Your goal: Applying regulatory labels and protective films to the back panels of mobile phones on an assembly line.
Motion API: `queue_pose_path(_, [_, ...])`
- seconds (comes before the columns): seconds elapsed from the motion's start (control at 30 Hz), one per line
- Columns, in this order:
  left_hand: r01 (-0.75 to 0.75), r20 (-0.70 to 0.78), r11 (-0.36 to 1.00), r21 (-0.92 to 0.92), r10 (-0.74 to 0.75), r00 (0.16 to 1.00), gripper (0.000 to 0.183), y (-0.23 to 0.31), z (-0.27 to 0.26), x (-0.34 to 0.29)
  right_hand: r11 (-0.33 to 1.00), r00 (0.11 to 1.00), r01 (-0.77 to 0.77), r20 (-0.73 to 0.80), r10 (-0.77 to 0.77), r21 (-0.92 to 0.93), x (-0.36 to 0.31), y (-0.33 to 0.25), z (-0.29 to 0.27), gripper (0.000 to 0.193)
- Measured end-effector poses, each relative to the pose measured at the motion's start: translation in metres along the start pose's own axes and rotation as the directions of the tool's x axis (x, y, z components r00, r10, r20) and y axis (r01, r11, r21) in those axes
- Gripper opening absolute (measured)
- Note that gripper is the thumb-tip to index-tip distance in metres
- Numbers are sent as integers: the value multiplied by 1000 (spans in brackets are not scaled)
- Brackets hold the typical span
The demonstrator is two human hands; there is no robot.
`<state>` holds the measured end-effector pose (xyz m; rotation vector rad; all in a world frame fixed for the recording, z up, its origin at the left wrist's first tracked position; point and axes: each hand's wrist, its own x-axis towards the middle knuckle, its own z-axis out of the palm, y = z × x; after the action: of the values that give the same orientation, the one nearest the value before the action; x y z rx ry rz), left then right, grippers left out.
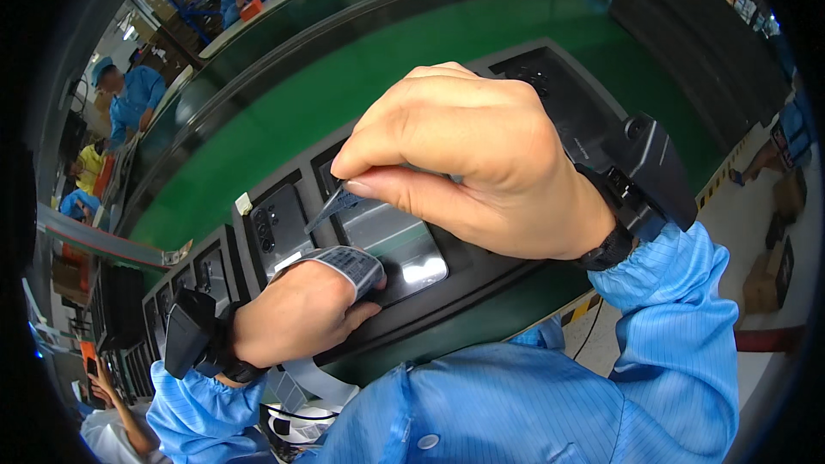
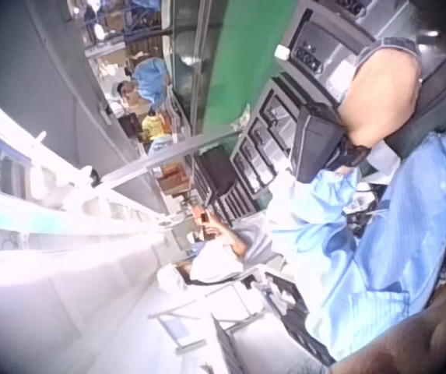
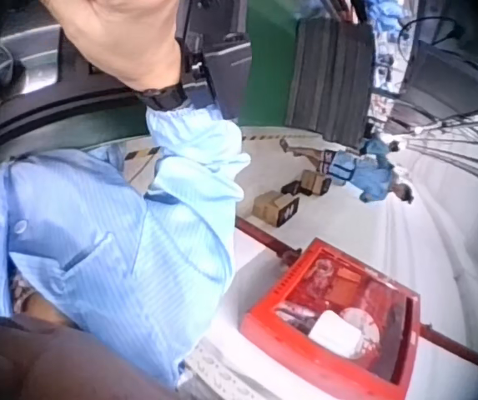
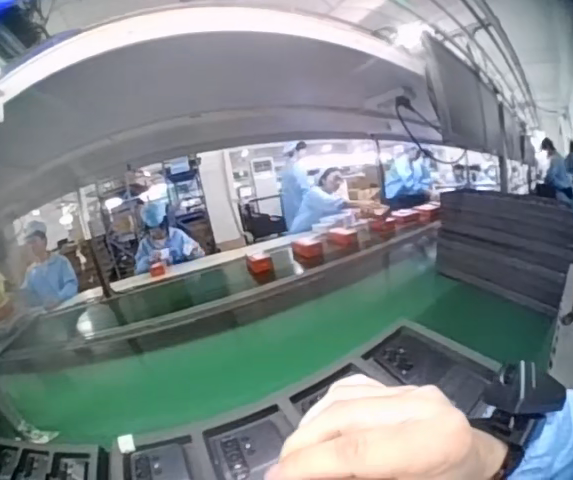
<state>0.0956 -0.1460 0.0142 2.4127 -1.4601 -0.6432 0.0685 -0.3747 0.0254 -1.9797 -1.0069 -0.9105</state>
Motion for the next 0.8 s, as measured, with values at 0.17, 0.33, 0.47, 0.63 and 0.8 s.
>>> queue_pose_path(0.17, [1, 314, 999, 44, -15, 949, 20, -5, -5, 19, 999, 999, -32, 7, 32, 19, -4, 18, -1, 17])
queue_pose_path(0.33, [-155, 176, 973, 169, 125, 976, 9, 0, 1, 20, 993, 994, -106, -35, 108, 61, -5, 34, 7, 9])
queue_pose_path(0.47, [-138, -113, 910, 391, 196, 974, 20, 14, 30, 3, 988, 993, -113, -22, 116, 104, -6, 48, 17, 9])
queue_pose_path(0.63, [-106, -71, 932, 345, 139, 988, 5, 13, 20, 12, 944, 968, -243, -6, 250, 224, -15, 62, 24, 7])
queue_pose_path(0.8, [-72, -48, 867, 493, 109, 993, 4, 24, 15, 21, 906, 941, -335, 43, 335, 257, -19, 59, 25, 7])
